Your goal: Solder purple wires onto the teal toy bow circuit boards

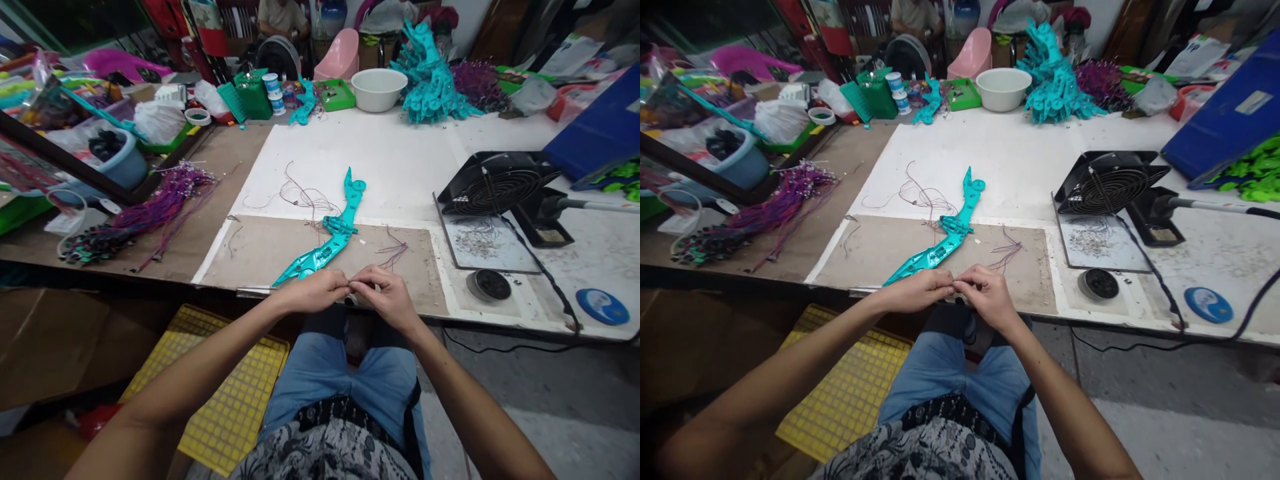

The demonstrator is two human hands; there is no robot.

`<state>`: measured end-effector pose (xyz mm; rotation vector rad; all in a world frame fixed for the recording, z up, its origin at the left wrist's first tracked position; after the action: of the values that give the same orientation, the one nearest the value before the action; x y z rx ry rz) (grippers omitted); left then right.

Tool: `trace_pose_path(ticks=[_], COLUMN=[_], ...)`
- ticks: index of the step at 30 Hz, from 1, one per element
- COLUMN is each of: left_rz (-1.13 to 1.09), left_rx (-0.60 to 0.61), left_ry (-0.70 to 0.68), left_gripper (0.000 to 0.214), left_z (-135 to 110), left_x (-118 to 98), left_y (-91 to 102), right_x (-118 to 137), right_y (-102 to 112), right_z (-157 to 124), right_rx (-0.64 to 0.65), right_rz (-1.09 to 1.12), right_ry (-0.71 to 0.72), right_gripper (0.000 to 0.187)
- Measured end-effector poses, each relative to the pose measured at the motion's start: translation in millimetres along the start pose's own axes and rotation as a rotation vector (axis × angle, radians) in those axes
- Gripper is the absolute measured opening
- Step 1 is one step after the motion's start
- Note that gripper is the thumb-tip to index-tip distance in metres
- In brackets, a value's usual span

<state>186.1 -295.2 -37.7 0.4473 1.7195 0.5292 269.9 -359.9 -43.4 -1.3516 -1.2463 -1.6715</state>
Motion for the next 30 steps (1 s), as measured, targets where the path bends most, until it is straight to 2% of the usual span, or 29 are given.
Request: trace_pose_path(ticks=[2, 3, 5, 7, 8, 10, 14, 17, 20, 21, 23, 24, 26, 27, 28, 30], left_rz=[-0.014, -0.013, 0.028, 0.081, 0.085, -0.002, -0.387, -0.526, -0.507, -0.484, -0.417, -0.381, -0.332, -0.321, -0.315, -0.29], left_rx=[-0.008, -0.054, -0.238, -0.427, -0.466, -0.418, -0.255, -0.264, -0.29, -0.3, -0.33, -0.346, -0.37, -0.377, -0.378, -0.365], left_ry=[0.013, 0.019, 0.007, -0.04, -0.06, -0.042, 0.163, 0.239, 0.222, 0.214, 0.222, 0.235, 0.258, 0.258, 0.253, 0.239], left_gripper=[0.025, 0.022, 0.019, 0.028, 0.031, 0.031, 0.025, 0.017, 0.02, 0.021, 0.026, 0.028, 0.03, 0.03, 0.029, 0.025], left_z=[1, 1, -2, -6, -6, 2, 20, 27, 31, 32, 33, 34, 37, 40, 43, 52], left_x=[-4, -5, -11, -20, -24, -25, -7, 1, -1, -2, -2, -1, 0, -1, -3, -8], left_y=[-3.3, -2.1, 8.2, 19.2, 20.5, 12.9, -17.7, -30.7, -34.7, -34.6, -32.4, -31.0, -29.0, -28.9, -29.4, -31.7], right_x=[-3, -4, -9, -14, -16, -18, -19, -20, -19, -19, -24, -30, -48, -62, -79, -110], right_y=[4, 8, 16, 23, 25, 30, 41, 48, 55, 62, 90, 109, 151, 169, 185, 205], right_z=[-3, -5, -8, -12, -13, -16, -22, -27, -37, -42, -60, -72, -98, -108, -113, -113], right_rx=[-0.018, -0.042, -0.095, -0.128, -0.13, -0.134, -0.178, -0.236, -0.291, -0.339, -0.551, -0.704, -1.003, -1.091, -1.121, -1.063], right_rz=[0.037, 0.06, 0.111, 0.151, 0.163, 0.169, 0.133, 0.112, 0.059, 0.008, -0.176, -0.299, -0.541, -0.631, -0.683, -0.706], right_ry=[-0.021, -0.028, -0.044, -0.064, -0.072, -0.078, -0.083, -0.063, -0.031, -0.018, -0.002, -0.01, -0.083, -0.141, -0.211, -0.326], right_gripper=[0.018, 0.017, 0.015, 0.014, 0.014, 0.014, 0.017, 0.017, 0.017, 0.015, 0.016, 0.025, 0.054, 0.071, 0.085, 0.098])
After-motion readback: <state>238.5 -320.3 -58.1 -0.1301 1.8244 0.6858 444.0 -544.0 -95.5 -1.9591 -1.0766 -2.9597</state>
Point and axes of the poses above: each hand's wrist, its own z-axis towards the middle knuckle, its own y-axis out of the back of the hand, x = y × z, the point moved 8 cm from there along z, towards the middle knuckle, and after that the axes turned 10 degrees about -y, right-handed, at the moved point
